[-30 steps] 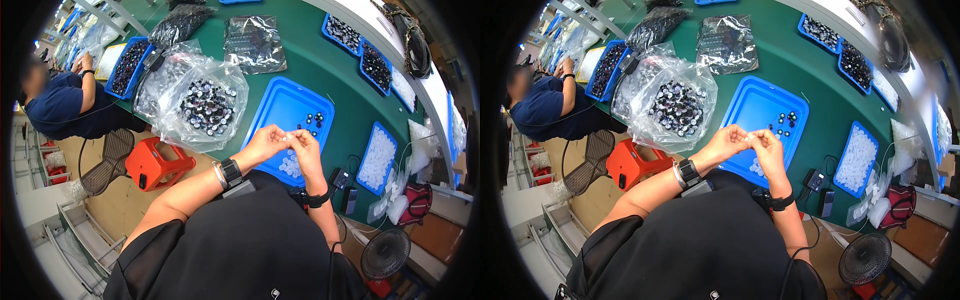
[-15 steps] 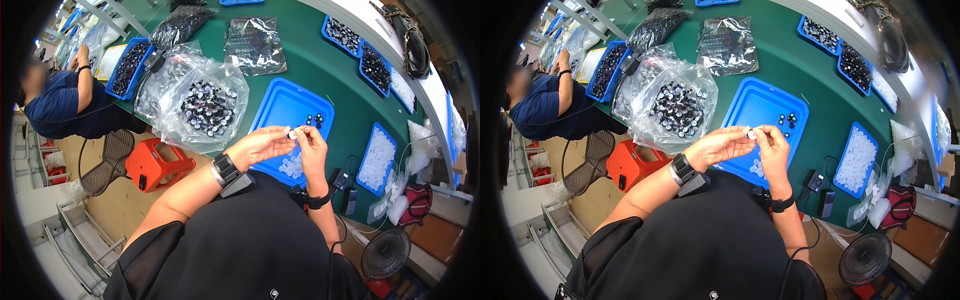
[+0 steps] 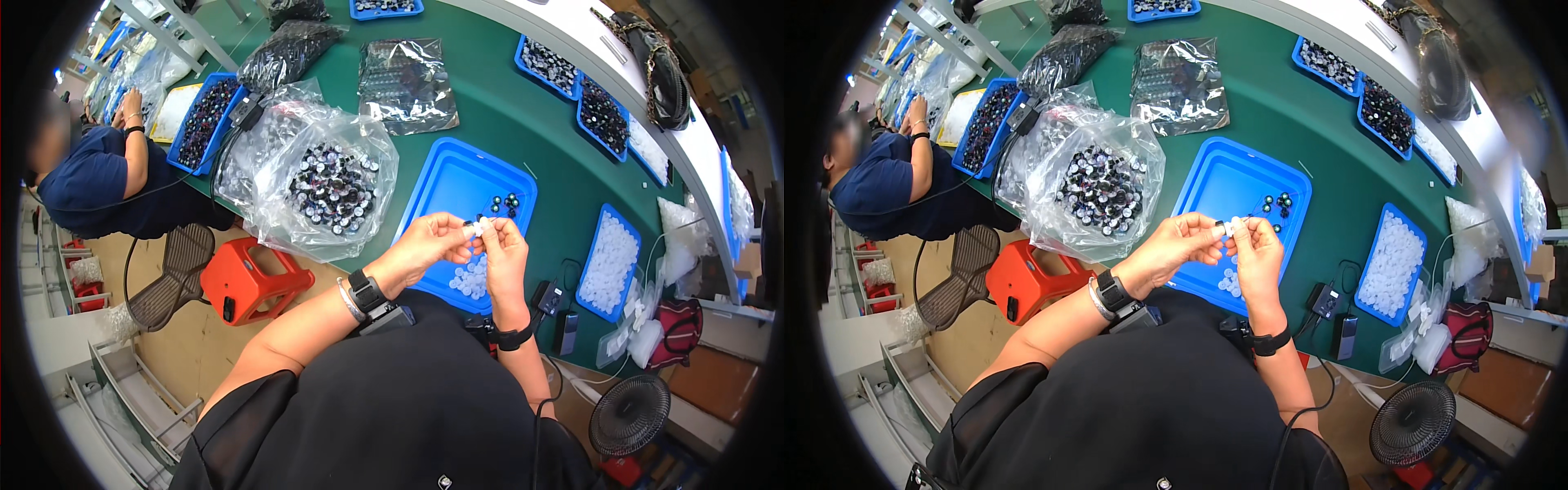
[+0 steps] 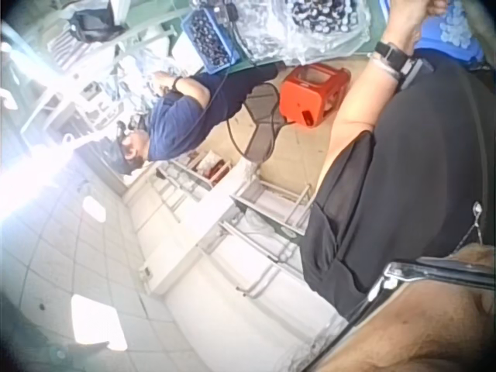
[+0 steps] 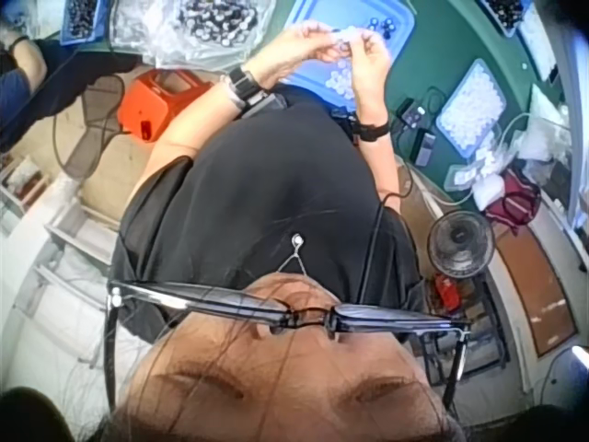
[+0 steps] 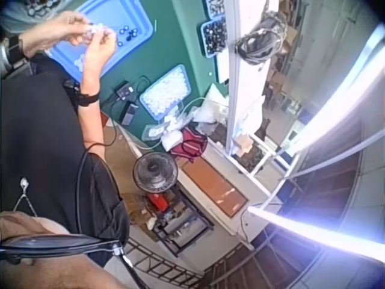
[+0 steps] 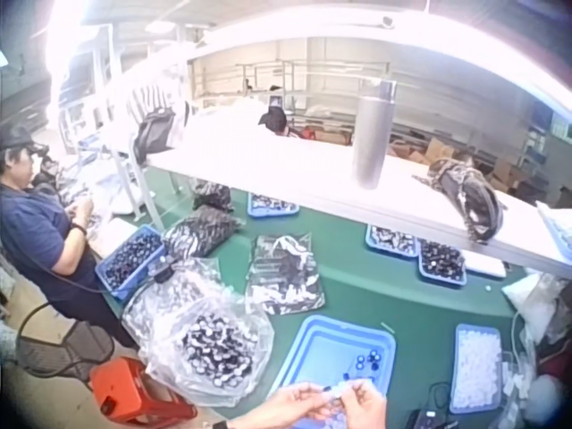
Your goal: The person assembles small black and white components by hand at a green workbench. They pick up a white piece and a black piece, press them together, and place the assembled unit into a blue tray. The process is repeated continuously with items sourced from plastic bags and trays.
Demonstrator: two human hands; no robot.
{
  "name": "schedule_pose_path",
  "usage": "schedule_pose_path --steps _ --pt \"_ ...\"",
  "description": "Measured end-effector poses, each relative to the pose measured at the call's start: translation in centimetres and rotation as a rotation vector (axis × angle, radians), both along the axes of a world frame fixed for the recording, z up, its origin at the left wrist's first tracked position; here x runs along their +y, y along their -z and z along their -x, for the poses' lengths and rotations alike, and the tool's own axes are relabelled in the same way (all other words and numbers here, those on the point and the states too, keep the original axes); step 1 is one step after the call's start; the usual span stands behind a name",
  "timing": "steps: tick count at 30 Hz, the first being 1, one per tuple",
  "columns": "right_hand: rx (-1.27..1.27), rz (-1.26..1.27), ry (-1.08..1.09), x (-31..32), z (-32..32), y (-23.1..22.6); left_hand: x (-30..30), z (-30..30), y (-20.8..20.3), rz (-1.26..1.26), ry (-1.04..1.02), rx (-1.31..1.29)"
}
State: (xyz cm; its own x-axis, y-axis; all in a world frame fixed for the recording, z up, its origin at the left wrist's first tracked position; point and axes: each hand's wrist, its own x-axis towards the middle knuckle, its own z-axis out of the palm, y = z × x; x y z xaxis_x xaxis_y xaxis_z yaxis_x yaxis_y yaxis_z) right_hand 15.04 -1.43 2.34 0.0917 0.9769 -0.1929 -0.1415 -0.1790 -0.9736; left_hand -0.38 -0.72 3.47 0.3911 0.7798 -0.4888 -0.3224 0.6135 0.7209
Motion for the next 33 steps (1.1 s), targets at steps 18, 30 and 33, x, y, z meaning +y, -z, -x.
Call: schedule_pose_path --steps 18,30,33 --pt "0.277 0.196 -0.061 0.2 -0.4 0.1 -0.4 -0.7 0.2 -0.329 -0.015 0.204" --pt "0.09 0.017 -0.129 -0.3 -0.1 1.9 -0.9 -0.4 1.4 -0.09 -0.063 -0.106" --pt "0.205 0.116 -0.138 0.1 -0.3 1.5 -0.8 -0.2 1.6 0.05 -0.103 -0.228"
